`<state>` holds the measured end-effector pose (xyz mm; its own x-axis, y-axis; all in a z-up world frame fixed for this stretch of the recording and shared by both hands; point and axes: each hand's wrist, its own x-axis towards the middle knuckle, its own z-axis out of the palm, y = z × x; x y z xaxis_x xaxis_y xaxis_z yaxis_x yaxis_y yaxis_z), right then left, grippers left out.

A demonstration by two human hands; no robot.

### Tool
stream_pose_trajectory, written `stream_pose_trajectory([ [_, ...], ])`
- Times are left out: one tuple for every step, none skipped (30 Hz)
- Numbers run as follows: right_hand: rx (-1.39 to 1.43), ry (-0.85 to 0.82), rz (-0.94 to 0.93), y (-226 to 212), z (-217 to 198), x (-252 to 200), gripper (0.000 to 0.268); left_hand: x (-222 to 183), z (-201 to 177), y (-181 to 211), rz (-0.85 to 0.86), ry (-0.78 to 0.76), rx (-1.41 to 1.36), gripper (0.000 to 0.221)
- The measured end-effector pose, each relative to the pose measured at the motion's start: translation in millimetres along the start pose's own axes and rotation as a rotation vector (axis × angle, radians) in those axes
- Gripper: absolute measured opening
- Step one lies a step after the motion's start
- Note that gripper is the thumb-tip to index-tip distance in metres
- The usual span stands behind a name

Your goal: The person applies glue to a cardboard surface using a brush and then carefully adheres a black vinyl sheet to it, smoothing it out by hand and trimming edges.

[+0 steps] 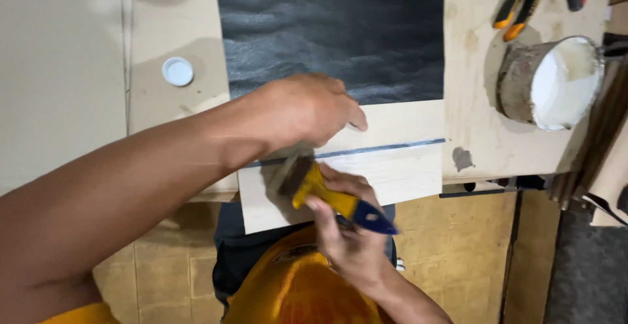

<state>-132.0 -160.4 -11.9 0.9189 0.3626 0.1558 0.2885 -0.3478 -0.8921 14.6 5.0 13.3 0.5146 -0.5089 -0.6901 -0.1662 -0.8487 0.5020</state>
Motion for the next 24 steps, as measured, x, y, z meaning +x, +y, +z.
stream_pose_trajectory([
  [-0.005, 0.008, -0.004, 10, -12, -11, 0.03, 14, 6, -5, 0.005, 0.004, 0.008, 0.077],
  [0.084, 0.131, -0.007, 20, -23, -21, 0.023, 26, 13, -11, 0.079, 0.057, 0.019, 0.067],
  [0.173, 0.253, -0.008, 30, -33, -32, 0.028, 38, 21, -20, 0.151, 0.11, 0.031, 0.058],
  [0.18, 0.234, 0.0, 29, -46, -28, 0.028, 36, 20, -18, 0.139, 0.108, 0.012, 0.058],
  [0.042, 0.295, -0.026, 28, -58, -24, 0.019, 34, 18, -16, 0.153, 0.094, 0.06, 0.06],
  [-0.098, 0.37, -0.061, 29, -70, -18, 0.028, 33, 12, -14, 0.172, 0.085, 0.123, 0.061],
  [-0.093, 0.365, -0.065, 37, -72, -18, 0.028, 28, 10, -13, 0.165, 0.088, 0.121, 0.061],
  [-0.061, 0.316, -0.054, 43, -75, -19, 0.028, 24, 7, -9, 0.123, 0.03, 0.148, 0.068],
  [-0.028, 0.267, -0.043, 50, -79, -21, 0.027, 21, 4, -6, 0.081, -0.028, 0.175, 0.077],
  [-0.028, 0.266, -0.043, 46, -75, -21, 0.027, 19, 3, -4, 0.081, -0.029, 0.173, 0.077],
  [-0.038, 0.249, -0.008, 42, -70, -21, 0.03, 16, 2, -3, 0.106, -0.026, 0.181, 0.073],
  [-0.041, 0.225, 0.028, 39, -64, -22, 0.033, 13, 2, -4, 0.126, -0.026, 0.184, 0.07],
  [-0.036, 0.217, 0.031, 36, -59, -21, 0.033, 14, 4, -4, 0.119, -0.029, 0.176, 0.07],
  [-0.062, 0.207, 0.039, 33, -53, -18, 0.033, 15, 5, -6, 0.129, 0.014, 0.172, 0.072],
  [-0.087, 0.196, 0.046, 30, -46, -16, 0.033, 15, 5, -8, 0.138, 0.056, 0.168, 0.074],
  [-0.078, 0.187, 0.046, 29, -41, -16, 0.033, 20, 7, -9, 0.127, 0.055, 0.161, 0.074],
  [-0.064, 0.17, 0.046, 28, -35, -16, 0.031, 24, 9, -11, 0.167, 0.078, 0.169, 0.069],
  [-0.051, 0.152, 0.046, 26, -30, -17, 0.03, 29, 12, -12, 0.208, 0.101, 0.176, 0.064],
  [-0.044, 0.143, 0.048, 29, -22, -17, 0.03, 31, 13, -12, 0.199, 0.098, 0.168, 0.064],
  [-0.073, 0.114, -0.066, 33, -15, -16, 0.032, 34, 13, -12, 0.192, 0.099, 0.185, 0.067],
  [-0.101, 0.087, -0.18, 36, -8, -16, 0.035, 36, 13, -11, 0.185, 0.099, 0.201, 0.071],
  [-0.089, 0.076, -0.183, 29, -2, -14, 0.035, 44, 15, -11, 0.17, 0.1, 0.194, 0.071],
  [-0.112, 0.071, -0.117, 23, 5, -13, 0.032, 51, 16, -11, 0.224, 0.117, 0.265, 0.064],
  [-0.138, 0.065, -0.046, 15, 11, -14, 0.03, 59, 19, -10, 0.283, 0.13, 0.334, 0.058],
])
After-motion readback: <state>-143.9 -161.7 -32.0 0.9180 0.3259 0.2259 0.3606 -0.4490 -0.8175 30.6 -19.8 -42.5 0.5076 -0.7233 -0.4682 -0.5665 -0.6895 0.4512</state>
